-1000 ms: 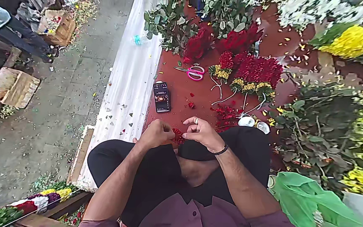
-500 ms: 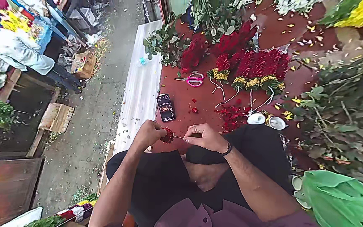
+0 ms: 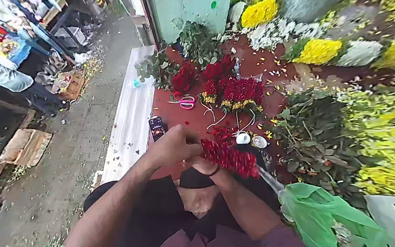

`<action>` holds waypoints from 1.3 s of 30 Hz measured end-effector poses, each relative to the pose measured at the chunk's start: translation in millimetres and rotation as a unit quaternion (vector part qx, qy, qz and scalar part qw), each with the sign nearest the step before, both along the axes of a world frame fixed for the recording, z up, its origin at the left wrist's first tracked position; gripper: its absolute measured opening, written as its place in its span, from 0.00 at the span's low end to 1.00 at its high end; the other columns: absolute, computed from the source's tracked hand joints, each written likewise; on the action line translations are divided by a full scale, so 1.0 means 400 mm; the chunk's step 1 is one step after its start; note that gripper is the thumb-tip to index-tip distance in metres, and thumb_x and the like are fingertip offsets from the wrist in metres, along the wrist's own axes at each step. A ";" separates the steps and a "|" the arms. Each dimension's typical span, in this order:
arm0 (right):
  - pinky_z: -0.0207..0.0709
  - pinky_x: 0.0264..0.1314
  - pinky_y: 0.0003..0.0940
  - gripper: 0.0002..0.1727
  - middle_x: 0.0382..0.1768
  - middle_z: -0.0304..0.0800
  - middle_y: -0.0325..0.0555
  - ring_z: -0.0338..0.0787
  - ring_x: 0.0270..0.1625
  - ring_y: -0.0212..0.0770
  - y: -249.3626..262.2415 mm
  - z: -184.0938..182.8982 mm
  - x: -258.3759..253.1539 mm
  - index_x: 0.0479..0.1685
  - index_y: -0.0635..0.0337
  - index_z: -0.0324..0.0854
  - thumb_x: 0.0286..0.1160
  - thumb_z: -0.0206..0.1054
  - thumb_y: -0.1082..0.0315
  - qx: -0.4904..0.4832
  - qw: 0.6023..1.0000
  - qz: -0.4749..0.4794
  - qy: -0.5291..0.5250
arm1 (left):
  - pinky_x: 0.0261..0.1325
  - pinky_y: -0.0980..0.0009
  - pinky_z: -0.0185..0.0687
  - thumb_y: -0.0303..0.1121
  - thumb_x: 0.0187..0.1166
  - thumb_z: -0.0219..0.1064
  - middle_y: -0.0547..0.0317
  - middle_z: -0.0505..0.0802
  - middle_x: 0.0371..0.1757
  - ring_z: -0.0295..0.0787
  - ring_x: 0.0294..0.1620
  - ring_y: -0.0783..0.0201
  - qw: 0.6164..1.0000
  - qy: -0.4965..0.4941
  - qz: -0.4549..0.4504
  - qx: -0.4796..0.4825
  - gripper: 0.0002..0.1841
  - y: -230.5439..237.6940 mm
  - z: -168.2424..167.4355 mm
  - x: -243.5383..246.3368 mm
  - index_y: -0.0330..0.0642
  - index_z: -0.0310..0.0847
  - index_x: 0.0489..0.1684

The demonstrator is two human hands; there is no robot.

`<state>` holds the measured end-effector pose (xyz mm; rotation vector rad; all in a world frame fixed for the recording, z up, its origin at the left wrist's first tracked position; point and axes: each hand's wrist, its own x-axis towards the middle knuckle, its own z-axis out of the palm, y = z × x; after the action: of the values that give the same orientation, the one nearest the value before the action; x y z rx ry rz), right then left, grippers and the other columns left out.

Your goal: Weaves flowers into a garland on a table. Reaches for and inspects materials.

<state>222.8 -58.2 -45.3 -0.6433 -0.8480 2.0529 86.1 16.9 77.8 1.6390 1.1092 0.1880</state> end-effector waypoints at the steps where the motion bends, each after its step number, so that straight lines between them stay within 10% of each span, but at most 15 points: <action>1: 0.80 0.39 0.26 0.05 0.32 0.92 0.32 0.86 0.33 0.26 0.021 -0.067 0.010 0.38 0.51 0.90 0.74 0.68 0.67 0.036 0.997 0.011 0.063 | 0.30 0.64 0.84 0.35 0.76 0.73 0.66 0.92 0.25 0.86 0.25 0.70 0.999 0.025 0.034 0.026 0.07 0.010 -0.015 -0.002 0.47 0.92 0.29; 8: 0.68 0.24 0.19 0.07 0.29 0.93 0.36 0.76 0.22 0.19 0.074 -0.121 0.030 0.38 0.59 0.95 0.75 0.70 0.69 0.108 0.993 0.030 0.030 | 0.31 0.49 0.83 0.41 0.74 0.71 0.63 0.90 0.22 0.86 0.25 0.62 0.965 0.210 0.134 0.083 0.10 0.024 -0.118 -0.145 0.50 0.90 0.24; 16: 0.85 0.44 0.27 0.06 0.37 0.96 0.41 0.90 0.38 0.28 0.069 -0.091 0.018 0.39 0.65 0.93 0.74 0.73 0.71 0.175 0.979 0.082 -0.061 | 0.28 0.60 0.82 0.46 0.76 0.76 0.68 0.91 0.21 0.85 0.21 0.70 0.974 0.159 0.164 0.014 0.13 -0.079 -0.152 -0.246 0.52 0.93 0.25; 39: 0.80 0.31 0.26 0.03 0.26 0.92 0.42 0.83 0.25 0.28 0.095 -0.078 0.068 0.35 0.66 0.93 0.69 0.74 0.75 0.220 0.962 0.047 -0.153 | 0.31 0.57 0.84 0.45 0.72 0.79 0.67 0.92 0.21 0.86 0.22 0.68 0.966 0.174 0.187 -0.034 0.11 -0.142 -0.167 -0.261 0.52 0.94 0.24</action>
<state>249.9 -20.0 -76.4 -0.6840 -1.4883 1.7791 -18.4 -39.9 11.1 1.4192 1.6749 0.1048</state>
